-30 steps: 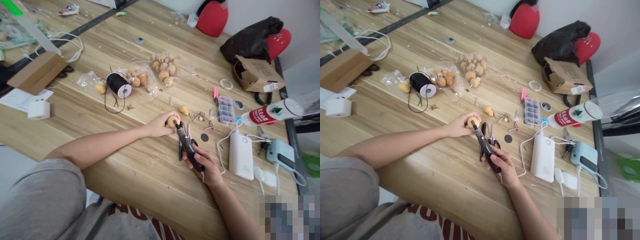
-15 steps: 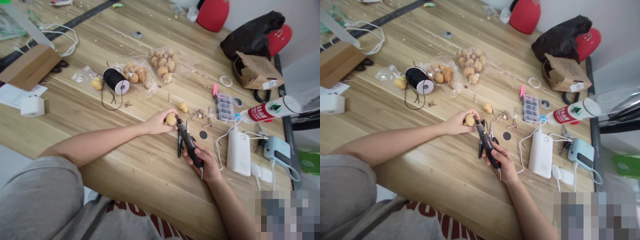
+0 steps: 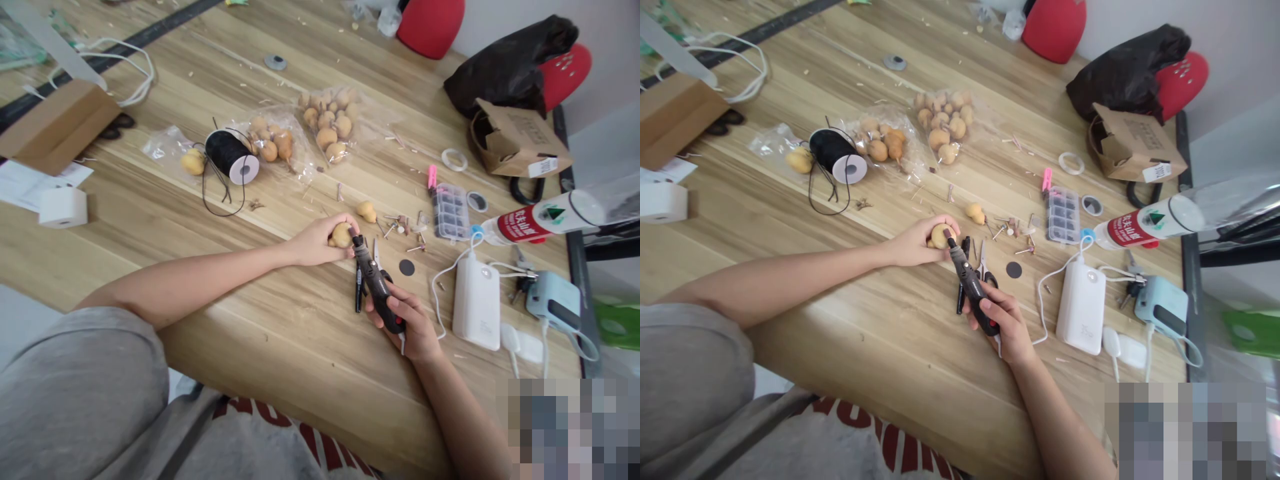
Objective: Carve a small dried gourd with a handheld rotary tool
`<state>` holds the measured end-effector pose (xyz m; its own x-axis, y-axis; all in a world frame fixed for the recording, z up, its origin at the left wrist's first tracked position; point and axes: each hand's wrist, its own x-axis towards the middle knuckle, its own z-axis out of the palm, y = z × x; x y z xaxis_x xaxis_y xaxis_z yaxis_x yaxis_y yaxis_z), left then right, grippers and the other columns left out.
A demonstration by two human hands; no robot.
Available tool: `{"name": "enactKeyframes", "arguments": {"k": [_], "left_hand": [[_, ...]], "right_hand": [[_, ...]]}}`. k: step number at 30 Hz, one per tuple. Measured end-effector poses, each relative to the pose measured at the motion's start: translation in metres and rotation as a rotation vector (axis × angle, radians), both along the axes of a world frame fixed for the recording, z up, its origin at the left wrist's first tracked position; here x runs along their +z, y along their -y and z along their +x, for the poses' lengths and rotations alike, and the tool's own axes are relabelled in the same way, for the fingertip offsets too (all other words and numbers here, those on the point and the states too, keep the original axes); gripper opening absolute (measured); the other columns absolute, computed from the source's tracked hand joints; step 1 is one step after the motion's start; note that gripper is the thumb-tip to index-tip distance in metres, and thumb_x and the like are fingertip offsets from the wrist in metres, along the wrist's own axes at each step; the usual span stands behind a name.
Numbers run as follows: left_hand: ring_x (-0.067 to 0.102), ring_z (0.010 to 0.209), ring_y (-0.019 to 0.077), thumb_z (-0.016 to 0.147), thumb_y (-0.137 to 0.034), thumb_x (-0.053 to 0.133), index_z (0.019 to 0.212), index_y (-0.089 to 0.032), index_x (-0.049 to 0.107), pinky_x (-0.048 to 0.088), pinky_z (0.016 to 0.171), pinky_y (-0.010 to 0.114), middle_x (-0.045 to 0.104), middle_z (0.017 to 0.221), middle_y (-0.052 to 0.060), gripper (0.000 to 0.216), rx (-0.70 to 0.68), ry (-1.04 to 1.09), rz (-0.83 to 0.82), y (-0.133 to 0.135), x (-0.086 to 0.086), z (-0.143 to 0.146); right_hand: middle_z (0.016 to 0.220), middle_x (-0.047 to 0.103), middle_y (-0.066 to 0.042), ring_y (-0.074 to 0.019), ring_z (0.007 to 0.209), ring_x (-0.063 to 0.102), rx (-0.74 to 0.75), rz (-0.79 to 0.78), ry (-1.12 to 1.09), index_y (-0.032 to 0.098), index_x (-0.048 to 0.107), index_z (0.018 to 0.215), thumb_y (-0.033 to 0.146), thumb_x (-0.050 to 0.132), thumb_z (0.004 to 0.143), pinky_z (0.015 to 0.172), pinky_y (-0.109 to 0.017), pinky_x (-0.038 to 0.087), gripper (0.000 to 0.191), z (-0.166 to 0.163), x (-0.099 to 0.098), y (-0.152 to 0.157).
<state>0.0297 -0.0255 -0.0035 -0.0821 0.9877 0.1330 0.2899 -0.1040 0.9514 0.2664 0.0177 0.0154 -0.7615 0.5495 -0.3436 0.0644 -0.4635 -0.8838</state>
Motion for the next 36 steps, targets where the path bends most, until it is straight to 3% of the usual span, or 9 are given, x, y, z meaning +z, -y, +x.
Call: {"name": "enactKeyframes", "arguments": {"k": [5,10,16,36], "left_hand": [[0.053,0.077,0.0119,0.067,-0.016,0.062,0.098,-0.017,0.054,0.041,0.073,0.024,0.059,0.084,-0.002,0.032,-0.012,0.022,0.017,0.0000,0.0002,0.0001],[0.053,0.078,0.0126,0.070,-0.023,0.066,0.095,-0.017,0.055,0.042,0.073,0.025,0.060,0.088,0.000,0.028,-0.008,-0.008,0.007,0.0000,0.0007,-0.0007],[0.053,0.078,0.0127,0.070,-0.013,0.061,0.099,-0.018,0.054,0.042,0.073,0.025,0.061,0.084,-0.002,0.031,-0.029,0.011,0.006,0.0014,0.0019,-0.0004],[0.054,0.078,0.0125,0.068,-0.018,0.065,0.097,-0.017,0.055,0.042,0.073,0.025,0.061,0.087,0.000,0.030,-0.026,-0.010,0.017,0.0005,-0.0009,-0.0009]], "right_hand": [[0.069,0.069,-0.005,-0.0136,0.046,0.051,0.028,0.019,0.022,0.014,0.073,0.100,0.035,0.071,0.075,0.045,-0.029,0.034,0.033,0.0001,0.0002,0.0003],[0.071,0.069,-0.005,-0.0120,0.048,0.051,0.002,-0.019,-0.032,0.016,0.074,0.097,0.033,0.068,0.079,0.048,-0.028,0.035,0.025,-0.0006,0.0009,0.0009],[0.070,0.070,-0.004,-0.0136,0.047,0.052,0.010,0.023,-0.003,0.019,0.074,0.104,0.032,0.069,0.080,0.048,-0.029,0.035,0.028,0.0002,0.0020,0.0023],[0.072,0.069,-0.005,-0.0120,0.048,0.053,0.015,0.003,-0.031,0.016,0.074,0.102,0.033,0.068,0.081,0.048,-0.028,0.035,0.028,0.0008,-0.0021,0.0007]]}}
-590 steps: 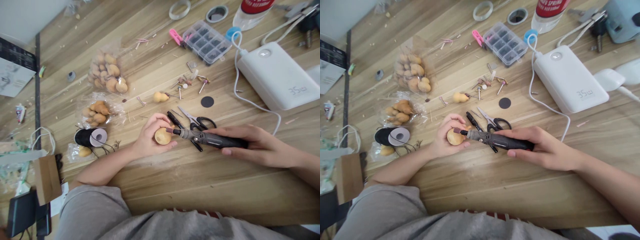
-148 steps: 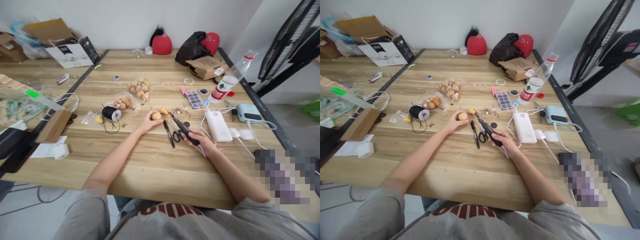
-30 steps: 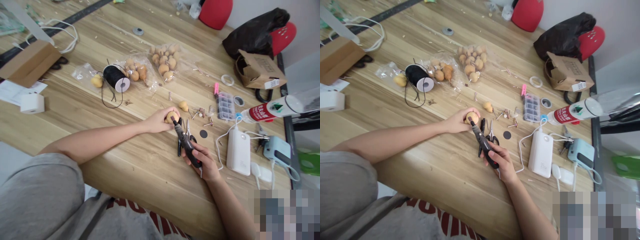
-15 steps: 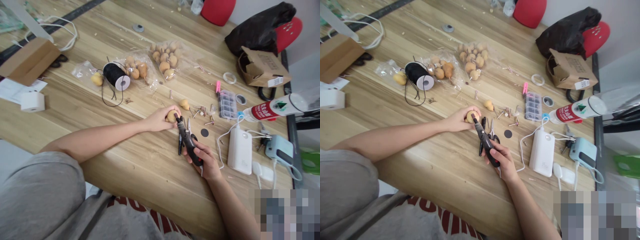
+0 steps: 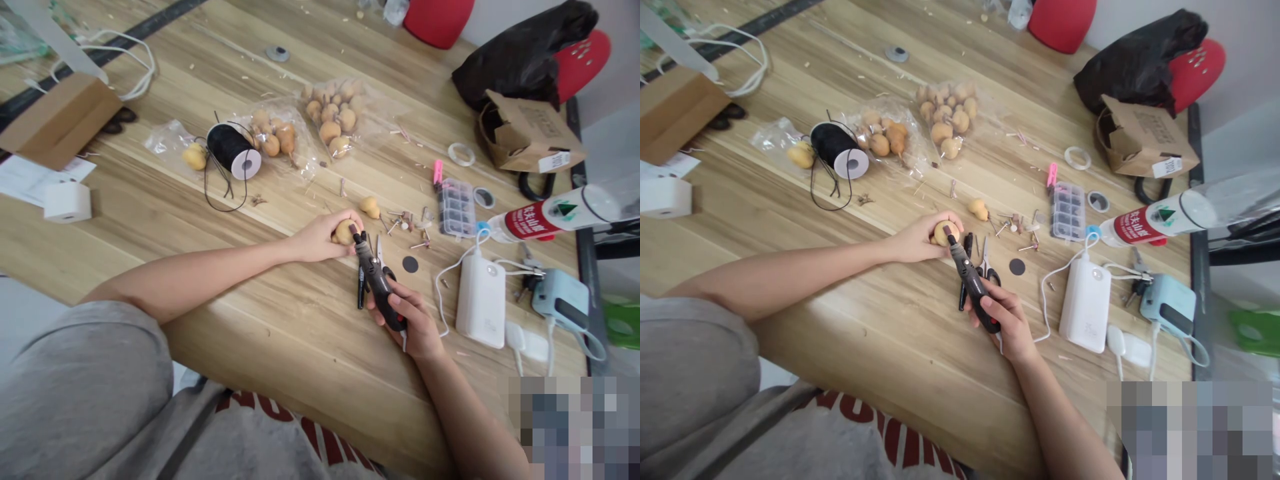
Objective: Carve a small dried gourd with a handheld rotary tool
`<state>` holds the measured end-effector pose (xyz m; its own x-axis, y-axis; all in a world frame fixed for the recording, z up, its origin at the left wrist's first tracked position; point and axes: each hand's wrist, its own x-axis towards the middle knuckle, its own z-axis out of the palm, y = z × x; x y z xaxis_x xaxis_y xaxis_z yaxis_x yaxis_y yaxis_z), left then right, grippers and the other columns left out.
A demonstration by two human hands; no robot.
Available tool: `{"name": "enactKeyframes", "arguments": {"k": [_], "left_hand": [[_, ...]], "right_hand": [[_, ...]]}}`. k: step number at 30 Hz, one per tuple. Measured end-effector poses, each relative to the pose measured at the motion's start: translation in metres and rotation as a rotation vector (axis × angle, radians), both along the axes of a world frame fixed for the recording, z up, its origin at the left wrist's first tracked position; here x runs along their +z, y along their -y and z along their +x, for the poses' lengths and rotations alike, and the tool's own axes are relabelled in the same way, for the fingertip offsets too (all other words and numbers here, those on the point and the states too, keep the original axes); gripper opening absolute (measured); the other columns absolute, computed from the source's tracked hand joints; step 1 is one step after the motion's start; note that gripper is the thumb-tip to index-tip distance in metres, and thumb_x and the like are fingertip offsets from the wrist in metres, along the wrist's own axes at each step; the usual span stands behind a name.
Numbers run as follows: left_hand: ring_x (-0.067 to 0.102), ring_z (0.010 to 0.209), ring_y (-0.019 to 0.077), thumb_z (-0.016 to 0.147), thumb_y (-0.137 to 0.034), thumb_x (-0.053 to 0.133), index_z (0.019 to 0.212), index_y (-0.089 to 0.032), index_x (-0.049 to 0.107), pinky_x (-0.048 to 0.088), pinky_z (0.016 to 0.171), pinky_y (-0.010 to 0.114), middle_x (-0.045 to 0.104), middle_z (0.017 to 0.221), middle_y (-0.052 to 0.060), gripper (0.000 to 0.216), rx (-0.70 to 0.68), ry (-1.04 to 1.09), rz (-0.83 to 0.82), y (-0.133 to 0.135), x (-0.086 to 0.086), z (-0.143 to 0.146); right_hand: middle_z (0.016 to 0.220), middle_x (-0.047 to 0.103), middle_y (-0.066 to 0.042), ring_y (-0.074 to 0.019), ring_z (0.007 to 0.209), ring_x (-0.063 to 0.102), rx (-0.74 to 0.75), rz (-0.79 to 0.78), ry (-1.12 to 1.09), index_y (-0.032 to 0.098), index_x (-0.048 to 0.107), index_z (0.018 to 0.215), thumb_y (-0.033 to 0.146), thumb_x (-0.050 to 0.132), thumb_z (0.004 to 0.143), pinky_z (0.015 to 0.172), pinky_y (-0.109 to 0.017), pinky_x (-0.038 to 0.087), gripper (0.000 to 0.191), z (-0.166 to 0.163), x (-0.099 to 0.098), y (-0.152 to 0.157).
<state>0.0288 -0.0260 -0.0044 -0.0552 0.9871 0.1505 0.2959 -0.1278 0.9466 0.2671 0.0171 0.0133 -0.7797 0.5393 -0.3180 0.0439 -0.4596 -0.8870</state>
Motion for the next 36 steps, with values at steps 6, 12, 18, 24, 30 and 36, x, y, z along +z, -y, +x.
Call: {"name": "enactKeyframes", "arguments": {"k": [6,12,18,24,30,36], "left_hand": [[0.054,0.075,0.0113,0.067,-0.013,0.061,0.099,-0.018,0.054,0.041,0.071,0.024,0.060,0.084,-0.002,0.033,-0.005,0.020,0.001,0.0000,-0.0004,0.0009],[0.054,0.078,0.0121,0.071,-0.025,0.067,0.097,-0.017,0.055,0.042,0.073,0.024,0.060,0.087,0.000,0.030,0.011,-0.007,-0.015,-0.0002,0.0006,0.0005],[0.052,0.074,0.0110,0.068,-0.014,0.061,0.099,-0.017,0.054,0.040,0.071,0.023,0.058,0.082,-0.002,0.031,-0.007,-0.005,0.021,0.0000,-0.0010,0.0000],[0.054,0.078,0.0117,0.068,-0.017,0.065,0.097,-0.017,0.055,0.042,0.073,0.024,0.060,0.088,-0.001,0.031,0.011,-0.037,0.009,-0.0007,0.0002,-0.0005],[0.052,0.055,0.0076,0.074,-0.028,0.069,0.100,-0.019,0.051,0.041,0.054,0.021,0.058,0.075,-0.003,0.032,-0.019,0.106,-0.093,0.0003,-0.0037,0.0018],[0.052,0.047,0.0060,0.071,-0.015,0.064,0.097,-0.019,0.050,0.041,0.046,0.018,0.053,0.068,-0.007,0.031,-0.055,0.218,-0.119,0.0016,-0.0005,0.0031]], "right_hand": [[0.072,0.071,-0.005,-0.0125,0.048,0.054,0.015,0.003,-0.009,0.017,0.073,0.107,0.032,0.071,0.078,0.047,-0.027,0.036,0.033,0.0022,-0.0037,-0.0003],[0.073,0.069,-0.005,-0.0122,0.049,0.052,-0.013,-0.032,-0.019,0.015,0.073,0.101,0.034,0.067,0.082,0.048,-0.028,0.034,0.027,0.0026,-0.0042,-0.0002],[0.074,0.069,-0.004,-0.0115,0.049,0.054,0.058,0.014,-0.010,0.016,0.071,0.111,0.031,0.069,0.081,0.048,-0.027,0.033,0.033,0.0059,-0.0056,-0.0020],[0.074,0.069,-0.004,-0.0109,0.049,0.054,0.025,0.001,-0.016,0.016,0.072,0.107,0.032,0.067,0.083,0.048,-0.026,0.034,0.030,0.0059,-0.0055,-0.0016],[0.073,0.068,-0.005,-0.0090,0.049,0.052,-0.031,-0.076,-0.043,0.014,0.073,0.090,0.029,0.065,0.083,0.047,-0.025,0.036,0.018,-0.0002,-0.0001,-0.0002],[0.073,0.068,-0.005,-0.0099,0.049,0.053,0.037,-0.015,-0.033,0.015,0.073,0.100,0.031,0.066,0.084,0.048,-0.026,0.035,0.024,0.0038,-0.0062,-0.0019]]}}
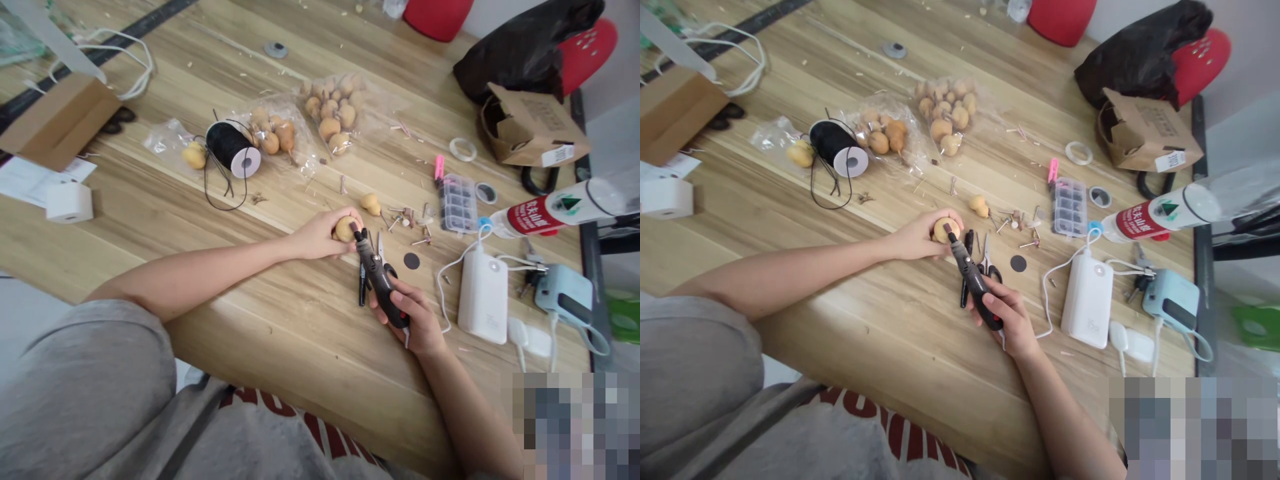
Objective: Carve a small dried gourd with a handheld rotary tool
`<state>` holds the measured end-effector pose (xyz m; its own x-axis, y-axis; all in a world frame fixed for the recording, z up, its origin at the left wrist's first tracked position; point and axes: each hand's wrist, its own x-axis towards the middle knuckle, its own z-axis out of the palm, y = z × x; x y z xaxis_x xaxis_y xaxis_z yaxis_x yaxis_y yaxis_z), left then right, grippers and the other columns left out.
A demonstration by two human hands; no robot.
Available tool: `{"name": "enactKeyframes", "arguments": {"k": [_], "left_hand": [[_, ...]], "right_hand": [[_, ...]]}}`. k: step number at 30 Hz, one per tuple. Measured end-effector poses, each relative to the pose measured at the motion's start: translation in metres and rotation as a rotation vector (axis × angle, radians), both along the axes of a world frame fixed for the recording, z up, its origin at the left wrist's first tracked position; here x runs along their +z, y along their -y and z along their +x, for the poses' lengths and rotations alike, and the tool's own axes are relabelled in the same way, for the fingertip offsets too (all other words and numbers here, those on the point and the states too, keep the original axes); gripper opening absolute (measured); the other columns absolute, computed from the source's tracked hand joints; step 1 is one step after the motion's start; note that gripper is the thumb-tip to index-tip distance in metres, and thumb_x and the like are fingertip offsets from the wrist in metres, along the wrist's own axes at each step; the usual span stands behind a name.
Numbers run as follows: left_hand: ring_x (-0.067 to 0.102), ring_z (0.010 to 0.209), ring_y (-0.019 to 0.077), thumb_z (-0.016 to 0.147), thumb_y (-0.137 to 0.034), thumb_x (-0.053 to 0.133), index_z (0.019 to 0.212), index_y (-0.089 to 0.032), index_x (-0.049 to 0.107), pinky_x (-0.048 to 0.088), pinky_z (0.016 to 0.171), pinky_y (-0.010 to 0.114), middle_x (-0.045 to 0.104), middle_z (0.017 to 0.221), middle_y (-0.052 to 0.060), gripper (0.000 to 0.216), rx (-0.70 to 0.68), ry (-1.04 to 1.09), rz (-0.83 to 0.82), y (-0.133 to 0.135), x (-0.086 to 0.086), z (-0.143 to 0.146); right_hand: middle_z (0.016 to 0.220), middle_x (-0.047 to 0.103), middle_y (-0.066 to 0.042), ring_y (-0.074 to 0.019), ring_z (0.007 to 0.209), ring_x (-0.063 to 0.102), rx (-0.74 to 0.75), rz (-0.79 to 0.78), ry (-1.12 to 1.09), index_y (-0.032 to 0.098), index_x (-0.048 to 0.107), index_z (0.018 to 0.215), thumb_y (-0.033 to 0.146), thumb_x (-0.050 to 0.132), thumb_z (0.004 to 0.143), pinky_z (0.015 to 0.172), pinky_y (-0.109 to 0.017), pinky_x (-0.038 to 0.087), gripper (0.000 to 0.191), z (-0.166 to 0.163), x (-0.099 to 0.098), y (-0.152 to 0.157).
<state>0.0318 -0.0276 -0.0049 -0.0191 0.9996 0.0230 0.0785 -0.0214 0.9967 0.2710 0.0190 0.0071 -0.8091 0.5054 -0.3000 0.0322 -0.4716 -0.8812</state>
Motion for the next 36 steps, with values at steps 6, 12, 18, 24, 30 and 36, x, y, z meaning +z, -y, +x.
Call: {"name": "enactKeyframes", "arguments": {"k": [6,12,18,24,30,36], "left_hand": [[0.053,0.044,0.0056,0.070,-0.013,0.062,0.096,-0.019,0.050,0.040,0.042,0.017,0.054,0.070,-0.006,0.030,0.020,0.005,-0.009,0.0003,0.0026,-0.0011],[0.053,0.047,0.0044,0.071,-0.015,0.065,0.094,-0.018,0.050,0.042,0.046,0.017,0.053,0.071,-0.006,0.028,0.015,0.027,0.037,-0.0006,0.0003,-0.0008],[0.058,0.056,0.0066,0.070,-0.016,0.068,0.093,-0.018,0.051,0.049,0.051,0.019,0.057,0.080,-0.003,0.029,0.027,0.058,0.039,-0.0024,-0.0006,-0.0008],[0.057,0.058,0.0060,0.068,-0.012,0.066,0.093,-0.017,0.052,0.049,0.051,0.018,0.058,0.084,-0.002,0.029,0.034,0.066,0.021,-0.0027,-0.0009,-0.0012],[0.056,0.058,0.0056,0.067,-0.012,0.066,0.092,-0.017,0.053,0.048,0.052,0.018,0.058,0.084,-0.002,0.029,0.046,0.041,0.026,-0.0021,0.0002,-0.0017],[0.053,0.056,0.0056,0.065,-0.014,0.066,0.091,-0.017,0.054,0.046,0.051,0.018,0.057,0.078,-0.003,0.029,0.057,0.008,0.025,-0.0024,0.0007,-0.0016]], "right_hand": [[0.073,0.068,-0.004,-0.0101,0.049,0.054,-0.011,0.014,0.017,0.017,0.073,0.106,0.032,0.067,0.083,0.047,-0.026,0.033,0.028,0.0009,-0.0010,0.0004],[0.070,0.068,-0.004,-0.0115,0.045,0.052,-0.040,0.007,0.036,0.014,0.072,0.102,0.034,0.068,0.080,0.044,-0.027,0.030,0.030,-0.0020,0.0041,0.0018],[0.072,0.068,-0.004,-0.0122,0.047,0.052,-0.025,0.013,0.040,0.015,0.072,0.100,0.034,0.066,0.082,0.046,-0.028,0.032,0.027,0.0008,0.0013,0.0011],[0.072,0.068,-0.004,-0.0127,0.046,0.052,-0.013,0.043,0.051,0.015,0.072,0.103,0.035,0.067,0.081,0.046,-0.028,0.032,0.030,0.0003,0.0024,0.0013],[0.071,0.068,-0.004,-0.0127,0.046,0.052,-0.019,0.040,0.058,0.016,0.072,0.105,0.035,0.068,0.080,0.046,-0.028,0.033,0.031,0.0002,0.0026,0.0016],[0.070,0.068,-0.004,-0.0126,0.046,0.051,-0.029,0.052,0.071,0.015,0.071,0.101,0.037,0.067,0.081,0.045,-0.028,0.033,0.030,0.0003,0.0035,0.0017]]}}
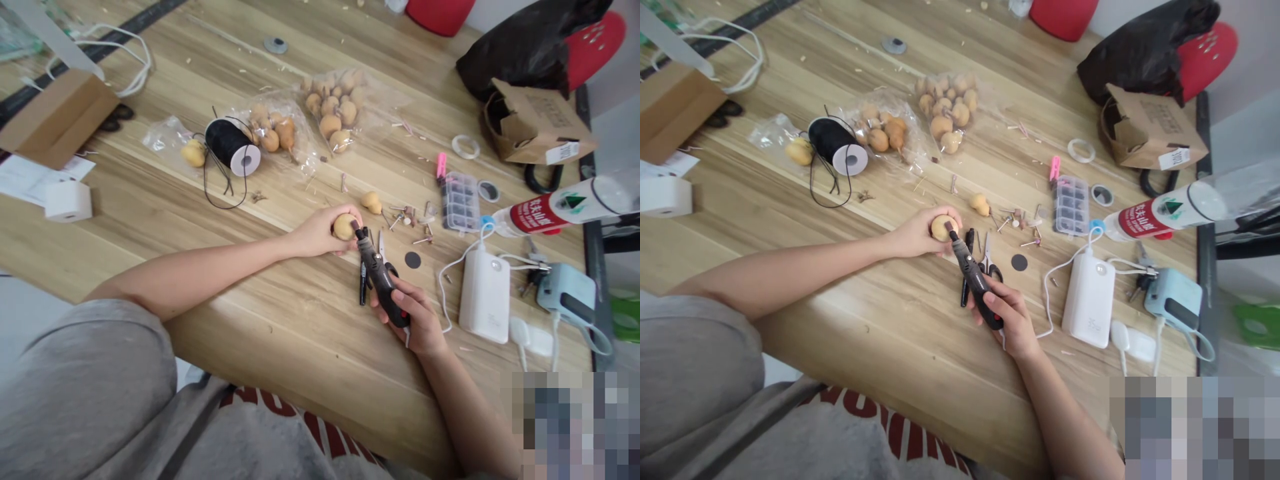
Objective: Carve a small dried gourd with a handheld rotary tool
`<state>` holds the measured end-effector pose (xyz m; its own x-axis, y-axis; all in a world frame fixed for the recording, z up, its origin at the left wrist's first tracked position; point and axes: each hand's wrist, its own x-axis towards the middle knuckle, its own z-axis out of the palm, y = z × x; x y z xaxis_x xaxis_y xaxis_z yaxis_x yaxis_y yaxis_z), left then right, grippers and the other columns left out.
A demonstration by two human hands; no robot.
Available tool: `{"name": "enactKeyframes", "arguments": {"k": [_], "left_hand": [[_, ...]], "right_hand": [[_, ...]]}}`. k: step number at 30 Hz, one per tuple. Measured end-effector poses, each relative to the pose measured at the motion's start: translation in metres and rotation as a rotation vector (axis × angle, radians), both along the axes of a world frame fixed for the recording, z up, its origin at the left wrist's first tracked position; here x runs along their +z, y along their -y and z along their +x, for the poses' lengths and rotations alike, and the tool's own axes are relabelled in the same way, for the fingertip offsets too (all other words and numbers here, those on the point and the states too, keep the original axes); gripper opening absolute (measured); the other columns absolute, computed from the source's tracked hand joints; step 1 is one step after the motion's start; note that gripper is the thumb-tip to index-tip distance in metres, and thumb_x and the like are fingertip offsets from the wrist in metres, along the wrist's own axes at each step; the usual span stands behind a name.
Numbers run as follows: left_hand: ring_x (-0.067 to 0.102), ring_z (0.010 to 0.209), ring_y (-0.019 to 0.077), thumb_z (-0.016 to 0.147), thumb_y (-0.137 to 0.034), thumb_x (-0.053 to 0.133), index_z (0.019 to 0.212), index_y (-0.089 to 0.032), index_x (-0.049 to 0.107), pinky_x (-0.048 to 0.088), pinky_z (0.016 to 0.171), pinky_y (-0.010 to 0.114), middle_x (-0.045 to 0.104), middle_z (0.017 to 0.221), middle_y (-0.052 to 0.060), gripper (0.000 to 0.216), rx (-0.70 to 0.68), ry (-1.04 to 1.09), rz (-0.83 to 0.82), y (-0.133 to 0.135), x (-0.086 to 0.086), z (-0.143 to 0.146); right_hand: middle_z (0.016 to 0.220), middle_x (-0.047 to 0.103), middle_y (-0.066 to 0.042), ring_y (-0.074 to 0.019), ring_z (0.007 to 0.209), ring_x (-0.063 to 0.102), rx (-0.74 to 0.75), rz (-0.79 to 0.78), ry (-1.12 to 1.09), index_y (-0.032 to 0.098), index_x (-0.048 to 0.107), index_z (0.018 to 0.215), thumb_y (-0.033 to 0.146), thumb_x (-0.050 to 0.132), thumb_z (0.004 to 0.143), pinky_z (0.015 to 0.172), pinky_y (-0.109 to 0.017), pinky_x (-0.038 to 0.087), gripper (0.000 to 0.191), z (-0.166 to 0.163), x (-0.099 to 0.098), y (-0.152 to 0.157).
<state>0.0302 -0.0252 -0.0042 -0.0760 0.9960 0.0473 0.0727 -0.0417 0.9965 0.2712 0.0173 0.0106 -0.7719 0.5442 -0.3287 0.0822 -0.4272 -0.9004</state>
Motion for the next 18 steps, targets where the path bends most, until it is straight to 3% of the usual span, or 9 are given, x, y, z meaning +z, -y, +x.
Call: {"name": "enactKeyframes", "arguments": {"k": [18], "left_hand": [[0.051,0.054,0.0069,0.062,-0.014,0.065,0.088,-0.017,0.055,0.041,0.051,0.019,0.058,0.071,-0.004,0.028,0.011,-0.057,0.021,0.0002,0.0002,0.0001]], "right_hand": [[0.071,0.068,-0.004,-0.0128,0.047,0.052,0.014,0.016,0.002,0.016,0.071,0.103,0.037,0.066,0.081,0.047,-0.029,0.036,0.031,-0.0004,-0.0003,0.0004]]}}
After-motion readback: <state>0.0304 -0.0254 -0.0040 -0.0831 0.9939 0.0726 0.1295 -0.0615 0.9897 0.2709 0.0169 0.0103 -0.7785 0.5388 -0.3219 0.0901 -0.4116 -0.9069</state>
